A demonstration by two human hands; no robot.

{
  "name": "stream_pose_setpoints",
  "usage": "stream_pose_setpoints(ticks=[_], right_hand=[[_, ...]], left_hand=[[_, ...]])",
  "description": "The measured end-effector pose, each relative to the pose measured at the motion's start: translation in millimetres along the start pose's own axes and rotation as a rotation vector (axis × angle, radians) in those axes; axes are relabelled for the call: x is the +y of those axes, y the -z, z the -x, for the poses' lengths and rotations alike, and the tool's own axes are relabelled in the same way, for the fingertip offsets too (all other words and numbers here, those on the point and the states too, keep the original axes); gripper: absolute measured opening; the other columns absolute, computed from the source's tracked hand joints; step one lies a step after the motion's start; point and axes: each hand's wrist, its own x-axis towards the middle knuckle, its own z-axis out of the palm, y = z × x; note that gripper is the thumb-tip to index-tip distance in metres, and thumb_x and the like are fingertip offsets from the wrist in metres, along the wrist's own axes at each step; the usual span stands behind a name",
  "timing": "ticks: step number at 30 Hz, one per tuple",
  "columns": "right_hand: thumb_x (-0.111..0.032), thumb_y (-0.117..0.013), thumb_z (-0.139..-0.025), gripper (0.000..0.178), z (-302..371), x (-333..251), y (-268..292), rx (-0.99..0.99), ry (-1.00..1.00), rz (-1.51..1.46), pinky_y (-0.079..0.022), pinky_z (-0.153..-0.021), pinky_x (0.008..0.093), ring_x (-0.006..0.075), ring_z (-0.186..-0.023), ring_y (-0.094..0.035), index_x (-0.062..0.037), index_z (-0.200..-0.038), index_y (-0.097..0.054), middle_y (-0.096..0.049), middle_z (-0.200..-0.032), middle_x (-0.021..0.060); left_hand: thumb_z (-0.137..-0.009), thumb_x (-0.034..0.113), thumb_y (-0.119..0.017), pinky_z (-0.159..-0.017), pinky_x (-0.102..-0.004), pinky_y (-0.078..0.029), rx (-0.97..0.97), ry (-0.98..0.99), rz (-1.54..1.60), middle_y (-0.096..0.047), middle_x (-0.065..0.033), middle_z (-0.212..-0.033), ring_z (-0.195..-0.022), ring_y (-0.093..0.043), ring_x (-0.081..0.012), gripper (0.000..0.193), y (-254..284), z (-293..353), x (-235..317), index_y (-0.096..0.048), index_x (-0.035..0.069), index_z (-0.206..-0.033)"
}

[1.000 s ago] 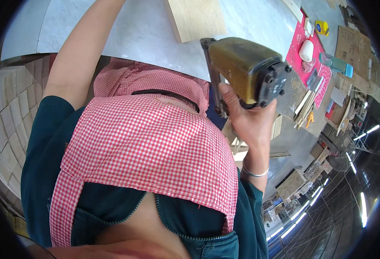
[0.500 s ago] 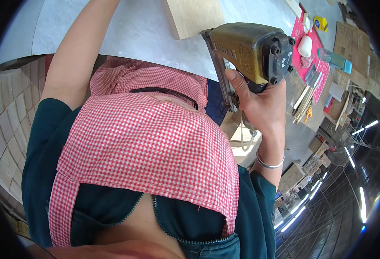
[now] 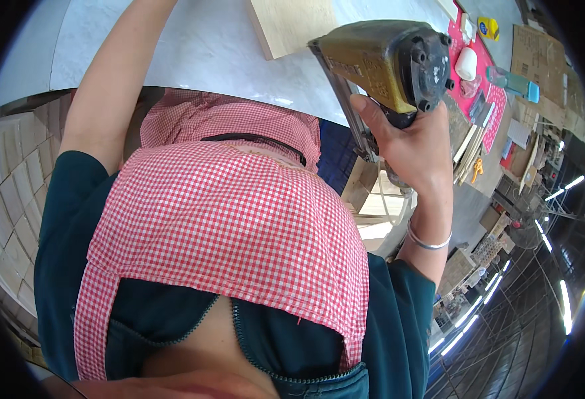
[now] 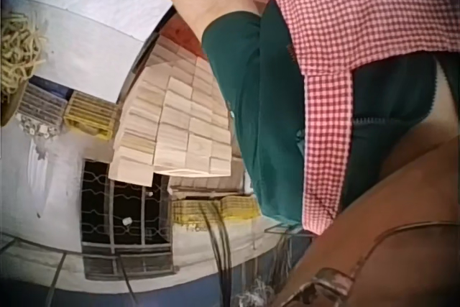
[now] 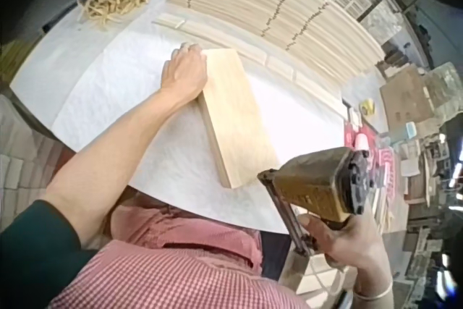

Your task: Assembling small wooden boxes by gluing and stapling wooden slats and blocks together.

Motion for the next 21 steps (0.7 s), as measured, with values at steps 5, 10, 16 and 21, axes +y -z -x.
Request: stream_pose_setpoints(ticks=[5,10,16,21], right_hand=[[-0.014,-0.083,-0.085,0.032,13,21,7,0.074,0.039,-0.093,-0.050,-0.057,0.0274,0.0164,-0.066,-0.066,0.0023,-0.108,-0.069,-0.074,-0.087,0.0099],[-0.013,-0.083,-0.085,0.029,19,37,5,0.115,0.049,-0.161,-0.049,-0.053,0.0270,0.0155,-0.061,-0.064,0.0027,-0.105,-0.069,-0.073,-0.082,0.0087],[-0.013,-0.082,-0.086,0.024,22,32,9,0.201,-0.070,-0.208,-0.043,-0.043,0.0255,0.0129,-0.048,-0.056,0.0031,-0.098,-0.069,-0.067,-0.069,0.0060],[-0.016,-0.080,-0.088,0.022,9,42,13,0.271,-0.071,-0.260,-0.037,-0.038,0.0245,0.0106,-0.040,-0.049,0.0020,-0.088,-0.068,-0.060,-0.058,0.0031]], left_hand=[[-0.080,0.025,-0.072,-0.100,-0.0508,-0.047,-0.267,-0.546,0.113,-0.061,-0.0262,-0.125,-0.116,-0.057,-0.0436,0.064,58,-7,13,-0.052,-0.005,-0.133],[-0.062,0.025,-0.090,-0.105,-0.0480,-0.044,-0.298,-1.191,-0.007,-0.060,-0.0242,-0.128,-0.123,-0.054,-0.0388,0.096,15,-13,49,-0.047,-0.005,-0.142],[-0.066,0.043,-0.082,-0.092,-0.0473,-0.048,-0.705,-0.713,0.085,-0.064,-0.0221,-0.112,-0.101,-0.059,-0.0362,0.073,-16,11,115,-0.061,-0.005,-0.118],[-0.068,0.050,-0.078,-0.084,-0.0460,-0.050,-0.848,-0.422,0.079,-0.065,-0.0208,-0.105,-0.090,-0.061,-0.0339,0.066,-2,47,125,-0.069,-0.004,-0.106]])
